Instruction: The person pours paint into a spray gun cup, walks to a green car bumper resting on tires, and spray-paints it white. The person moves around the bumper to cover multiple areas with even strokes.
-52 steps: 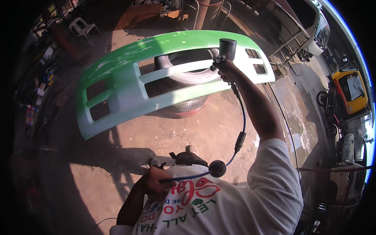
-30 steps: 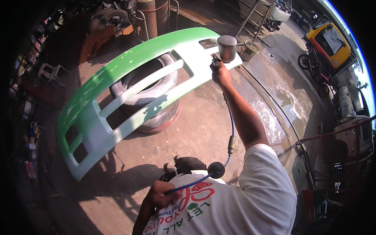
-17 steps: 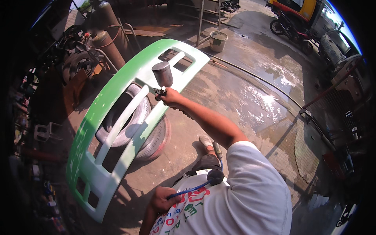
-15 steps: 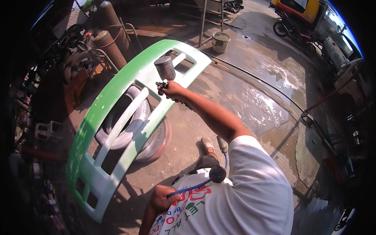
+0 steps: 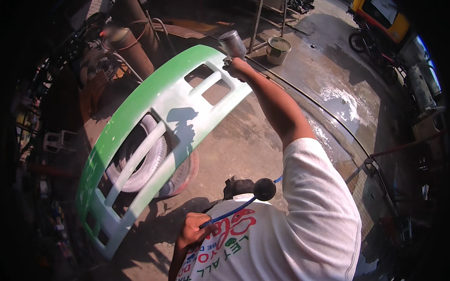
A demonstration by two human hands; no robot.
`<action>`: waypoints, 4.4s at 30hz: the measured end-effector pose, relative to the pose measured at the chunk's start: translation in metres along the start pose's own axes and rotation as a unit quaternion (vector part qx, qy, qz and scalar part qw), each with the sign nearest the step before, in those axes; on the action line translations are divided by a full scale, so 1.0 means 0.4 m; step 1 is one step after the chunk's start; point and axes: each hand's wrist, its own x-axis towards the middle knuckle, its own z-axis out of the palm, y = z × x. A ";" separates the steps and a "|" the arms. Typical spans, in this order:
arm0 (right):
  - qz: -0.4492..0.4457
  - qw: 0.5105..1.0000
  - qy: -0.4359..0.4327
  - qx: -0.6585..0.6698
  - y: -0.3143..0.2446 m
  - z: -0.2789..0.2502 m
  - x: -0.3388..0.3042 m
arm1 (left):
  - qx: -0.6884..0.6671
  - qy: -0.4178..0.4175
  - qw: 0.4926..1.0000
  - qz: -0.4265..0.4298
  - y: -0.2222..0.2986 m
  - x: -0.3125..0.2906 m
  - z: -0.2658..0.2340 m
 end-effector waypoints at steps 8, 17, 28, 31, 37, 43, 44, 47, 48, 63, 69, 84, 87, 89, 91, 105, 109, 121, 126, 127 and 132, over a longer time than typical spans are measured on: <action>0.028 0.989 0.125 -0.078 0.231 -0.037 0.034 | -0.009 0.023 1.000 -0.019 0.013 0.056 0.002; 0.075 0.944 -0.043 0.317 0.334 0.034 -0.561 | -0.048 -0.061 0.996 -0.053 0.015 -0.049 0.017; 0.096 0.888 0.185 0.410 0.685 0.125 -0.407 | 0.025 -0.059 0.996 -0.066 0.057 -0.005 0.200; -0.012 0.877 0.334 0.344 0.737 0.146 -0.318 | 0.042 -0.006 0.997 -0.060 0.092 0.052 0.277; 0.054 0.920 0.208 0.327 0.772 0.259 -0.354 | 0.088 0.073 0.993 -0.015 0.119 0.085 0.362; -0.063 0.942 0.171 0.280 0.596 0.428 -0.625 | 0.100 0.115 0.988 -0.005 0.133 -0.082 0.387; -0.061 0.946 0.150 0.279 0.564 0.456 -0.677 | 0.099 0.118 0.988 -0.003 0.132 -0.126 0.392; -0.081 0.954 0.101 0.269 0.454 0.549 -0.835 | 0.106 0.125 0.986 -0.006 0.125 -0.297 0.389; -0.102 0.957 0.087 0.259 0.406 0.586 -0.902 | 0.107 0.130 0.986 -0.009 0.126 -0.371 0.390; -0.246 0.926 -0.067 0.279 -0.091 1.173 -1.622 | 0.158 0.381 0.910 -0.043 0.206 -1.238 0.395; -0.299 0.907 -0.139 0.262 -0.281 1.420 -1.836 | 0.196 0.453 0.866 -0.080 0.221 -1.449 0.403; -0.290 0.886 -0.289 0.216 -0.776 2.001 -2.385 | 0.246 0.566 0.731 -0.291 0.195 -2.005 0.326; -0.283 0.889 -0.308 0.188 -0.877 2.095 -2.493 | 0.219 0.590 0.716 -0.302 0.290 -2.062 0.228; -0.283 0.886 -0.318 0.185 -0.938 2.157 -2.548 | 0.217 0.591 0.717 -0.301 0.268 -2.137 0.214; -0.297 0.881 -0.304 0.209 -0.993 2.218 -2.586 | 0.227 0.568 0.729 -0.307 0.220 -2.214 0.236; -0.208 0.936 -0.105 0.265 -0.805 1.887 -2.320 | 0.121 0.401 0.906 -0.056 0.099 -2.350 0.086; -0.124 0.954 -0.018 0.272 -0.660 1.634 -2.175 | 0.078 0.324 0.942 -0.038 0.080 -2.231 0.020; -0.141 0.944 0.197 0.222 -0.235 1.152 -1.571 | 0.028 0.225 0.974 -0.024 -0.005 -1.668 -0.012; -0.090 0.952 0.223 0.186 -0.140 0.924 -1.340 | 0.030 0.198 0.980 0.005 -0.026 -1.476 -0.060; -0.078 0.954 0.244 0.158 -0.122 0.884 -1.305 | 0.034 0.194 0.980 0.016 -0.032 -1.450 -0.075; -0.009 0.937 0.348 0.018 -0.173 0.786 -1.187 | 0.039 0.196 0.978 0.054 -0.025 -1.391 -0.155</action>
